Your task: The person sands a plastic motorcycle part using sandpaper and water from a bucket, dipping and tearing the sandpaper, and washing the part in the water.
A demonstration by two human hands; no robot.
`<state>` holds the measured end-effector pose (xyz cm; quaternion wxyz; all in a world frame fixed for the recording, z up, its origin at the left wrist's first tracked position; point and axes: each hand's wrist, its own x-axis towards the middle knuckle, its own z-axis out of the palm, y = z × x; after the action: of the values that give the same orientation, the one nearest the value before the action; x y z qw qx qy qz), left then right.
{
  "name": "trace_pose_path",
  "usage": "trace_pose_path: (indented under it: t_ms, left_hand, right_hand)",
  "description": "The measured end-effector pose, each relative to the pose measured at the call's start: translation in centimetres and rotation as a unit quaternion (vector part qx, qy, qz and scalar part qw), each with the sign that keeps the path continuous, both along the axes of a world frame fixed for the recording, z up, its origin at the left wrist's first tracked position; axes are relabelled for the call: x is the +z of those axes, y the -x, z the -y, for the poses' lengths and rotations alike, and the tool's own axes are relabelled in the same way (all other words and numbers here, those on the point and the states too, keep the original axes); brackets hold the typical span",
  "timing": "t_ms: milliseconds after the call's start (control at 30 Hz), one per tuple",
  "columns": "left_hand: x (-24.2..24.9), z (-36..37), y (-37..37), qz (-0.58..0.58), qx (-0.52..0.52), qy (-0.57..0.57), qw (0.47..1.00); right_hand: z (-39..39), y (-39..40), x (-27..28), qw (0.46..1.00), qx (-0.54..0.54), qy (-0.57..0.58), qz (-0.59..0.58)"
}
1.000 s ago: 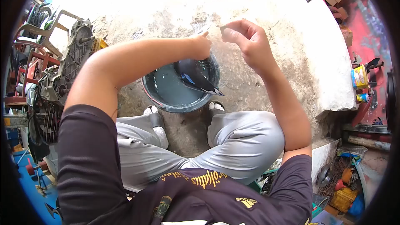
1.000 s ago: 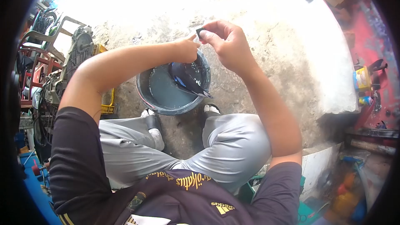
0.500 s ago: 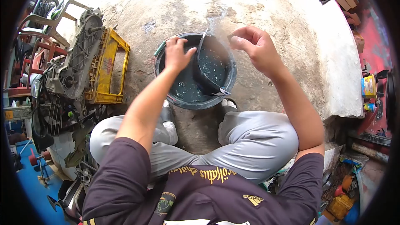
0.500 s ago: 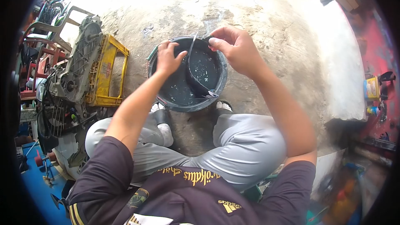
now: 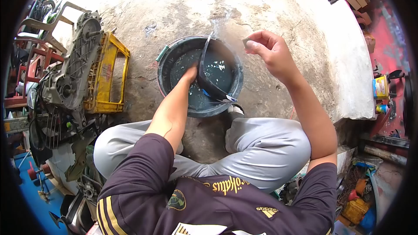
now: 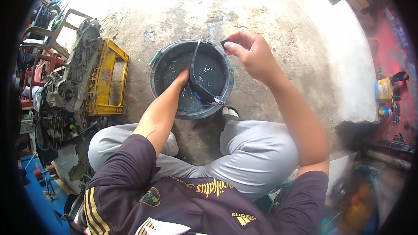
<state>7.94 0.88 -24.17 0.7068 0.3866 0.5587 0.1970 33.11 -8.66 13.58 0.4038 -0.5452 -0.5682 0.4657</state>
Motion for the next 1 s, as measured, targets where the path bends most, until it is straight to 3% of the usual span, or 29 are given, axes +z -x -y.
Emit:
trace_pose_path:
  t_ms: [133, 233, 300, 433, 600, 800, 933, 1000]
  left_hand:
    - [0.8, 1.4, 0.3, -0.036, 0.025, -0.084, 0.995]
    - [4.9, -0.5, -0.8, -0.094, 0.098, -0.176, 0.975]
    - [10.7, -0.8, -1.3, -0.23, 0.0, -0.284, 0.931]
    - [19.7, -1.8, -1.3, -0.396, -0.066, -0.342, 0.849]
    - [29.3, -4.4, 1.6, -0.483, -0.214, -0.372, 0.763]
    - [32.9, -7.2, 4.6, -0.518, -0.348, -0.296, 0.723]
    - [28.1, -8.3, 4.4, -0.558, -0.413, -0.247, 0.676]
    - [26.1, -7.5, 3.7, -0.584, -0.397, -0.233, 0.669]
  right_hand:
    - [-0.5, 0.0, -0.9, 1.0, -0.007, 0.012, -0.007]
    - [-0.5, 0.4, -1.2, 1.0, 0.003, 0.016, 0.0]
    - [-0.2, 0.8, -0.8, 1.0, 0.012, 0.016, 0.0]
    - [0.3, 0.3, -0.4, 1.0, 0.029, -0.011, 0.0]
    - [0.3, -1.0, 0.9, 0.998, -0.013, -0.055, -0.003]
    - [0.9, -1.0, 2.0, 0.996, -0.029, -0.088, 0.015]
    - [0.6, -1.1, 1.5, 0.994, -0.013, -0.105, 0.0]
    - [0.8, -1.2, 1.7, 0.994, -0.015, -0.109, 0.009]
